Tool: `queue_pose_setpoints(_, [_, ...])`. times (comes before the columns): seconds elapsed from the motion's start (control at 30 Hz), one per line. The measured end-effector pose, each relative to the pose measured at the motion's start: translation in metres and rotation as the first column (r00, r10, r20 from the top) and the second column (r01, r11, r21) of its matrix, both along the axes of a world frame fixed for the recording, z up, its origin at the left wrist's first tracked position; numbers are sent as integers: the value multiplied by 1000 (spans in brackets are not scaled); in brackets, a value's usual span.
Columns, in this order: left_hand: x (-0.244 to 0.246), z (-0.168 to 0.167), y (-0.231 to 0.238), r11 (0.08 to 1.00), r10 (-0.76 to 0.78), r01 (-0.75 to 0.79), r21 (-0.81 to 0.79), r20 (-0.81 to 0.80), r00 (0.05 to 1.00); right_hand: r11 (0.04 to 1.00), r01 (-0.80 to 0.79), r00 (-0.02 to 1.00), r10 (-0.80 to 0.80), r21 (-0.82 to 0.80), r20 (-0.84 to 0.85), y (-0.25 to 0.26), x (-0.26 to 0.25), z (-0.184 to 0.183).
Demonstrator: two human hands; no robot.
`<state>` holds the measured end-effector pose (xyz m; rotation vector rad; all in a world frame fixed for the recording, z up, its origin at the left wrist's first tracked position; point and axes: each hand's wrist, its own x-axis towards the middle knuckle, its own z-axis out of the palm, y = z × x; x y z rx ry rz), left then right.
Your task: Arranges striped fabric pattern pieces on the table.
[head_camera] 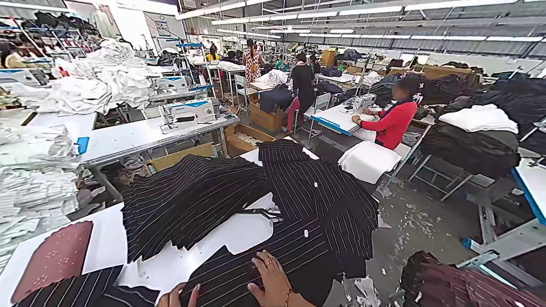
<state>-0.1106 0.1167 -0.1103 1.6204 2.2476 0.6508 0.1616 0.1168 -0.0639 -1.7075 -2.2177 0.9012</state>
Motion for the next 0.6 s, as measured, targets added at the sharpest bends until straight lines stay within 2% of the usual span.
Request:
queue_pose_setpoints(0.07, [2,26,-1,989,-104,115,-90,118,988,996,-4,986,19,91,-164,-28,-2,4])
queue_pose_setpoints(0.1, [10,42,-5,977,-169,189,-95,186,968,997,-13,965,32,74,-259,-39,-7,8])
queue_pose_setpoints(0.2, [58,94,-24,938,-340,341,64,361,868,987,-72,857,-13,-145,-515,-59,-33,21])
queue_pose_setpoints(0.27, [88,126,-38,931,-363,312,186,441,821,983,-31,828,-77,-182,-555,-67,-48,46])
queue_pose_setpoints(0.33, [95,155,-51,923,-365,230,309,509,779,994,24,807,-83,-108,-585,-64,-52,74])
queue_pose_setpoints(0.37, [90,168,-56,906,-380,181,382,549,745,996,2,793,-57,-90,-607,-58,-48,89])
queue_pose_setpoints(0.43, [70,180,-66,820,-505,145,554,578,641,993,-91,745,20,-72,-667,-47,-34,115])
queue_pose_setpoints(0.5, [53,178,-69,708,-666,250,660,507,548,970,-208,709,63,-123,-702,-44,-21,141])
queue_pose_setpoints(0.53, [53,177,-71,676,-716,319,665,487,501,948,-288,683,106,-134,-723,-45,-15,154])
queue_pose_setpoints(0.6, [73,176,-78,682,-730,402,611,530,432,905,-415,618,206,-93,-759,-48,-2,185])
